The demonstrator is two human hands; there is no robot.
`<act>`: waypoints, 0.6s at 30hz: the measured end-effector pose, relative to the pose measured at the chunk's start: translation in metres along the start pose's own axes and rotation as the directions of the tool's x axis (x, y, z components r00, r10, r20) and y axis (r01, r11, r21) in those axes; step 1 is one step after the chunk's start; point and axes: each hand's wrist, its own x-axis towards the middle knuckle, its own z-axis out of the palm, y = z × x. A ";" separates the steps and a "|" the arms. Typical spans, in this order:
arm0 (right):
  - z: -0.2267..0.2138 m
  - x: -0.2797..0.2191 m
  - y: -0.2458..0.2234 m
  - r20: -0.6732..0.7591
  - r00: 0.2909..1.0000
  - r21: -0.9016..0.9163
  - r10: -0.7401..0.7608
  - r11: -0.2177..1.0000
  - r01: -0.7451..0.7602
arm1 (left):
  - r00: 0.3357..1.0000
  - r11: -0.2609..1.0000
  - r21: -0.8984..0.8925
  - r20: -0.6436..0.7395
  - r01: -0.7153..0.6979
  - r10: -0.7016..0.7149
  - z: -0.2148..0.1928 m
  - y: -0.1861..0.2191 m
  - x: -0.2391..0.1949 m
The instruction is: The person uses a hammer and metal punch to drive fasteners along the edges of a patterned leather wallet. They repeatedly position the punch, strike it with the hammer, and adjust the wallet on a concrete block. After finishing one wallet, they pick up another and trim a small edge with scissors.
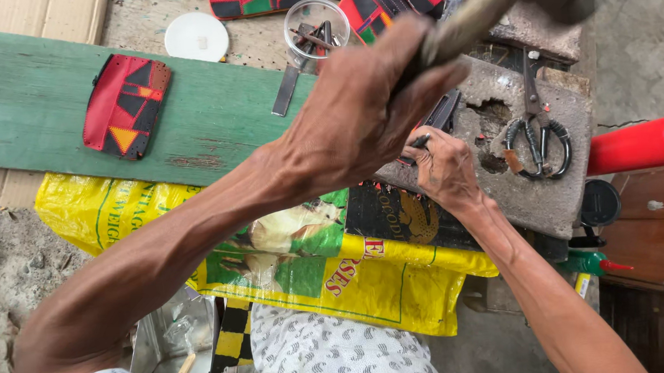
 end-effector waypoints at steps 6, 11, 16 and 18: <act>0.000 -0.001 0.002 -0.030 0.995 -0.080 -0.095 0.993 0.092 | 0.863 0.951 0.166 0.401 0.262 -0.308 0.003 -0.012 -0.013; -0.002 0.003 0.003 -0.016 1.000 -0.093 0.005 0.996 -0.006 | 0.803 0.891 0.304 0.403 0.336 -0.440 0.008 -0.044 -0.043; -0.002 0.000 -0.001 -0.002 0.999 -0.080 -0.042 0.996 0.042 | 0.726 0.824 0.393 0.408 0.407 -0.553 0.028 -0.075 -0.063; 0.000 -0.005 0.002 -0.005 1.000 -0.155 -0.001 0.988 0.000 | 0.713 0.832 0.396 0.444 0.388 -0.543 0.033 -0.085 -0.071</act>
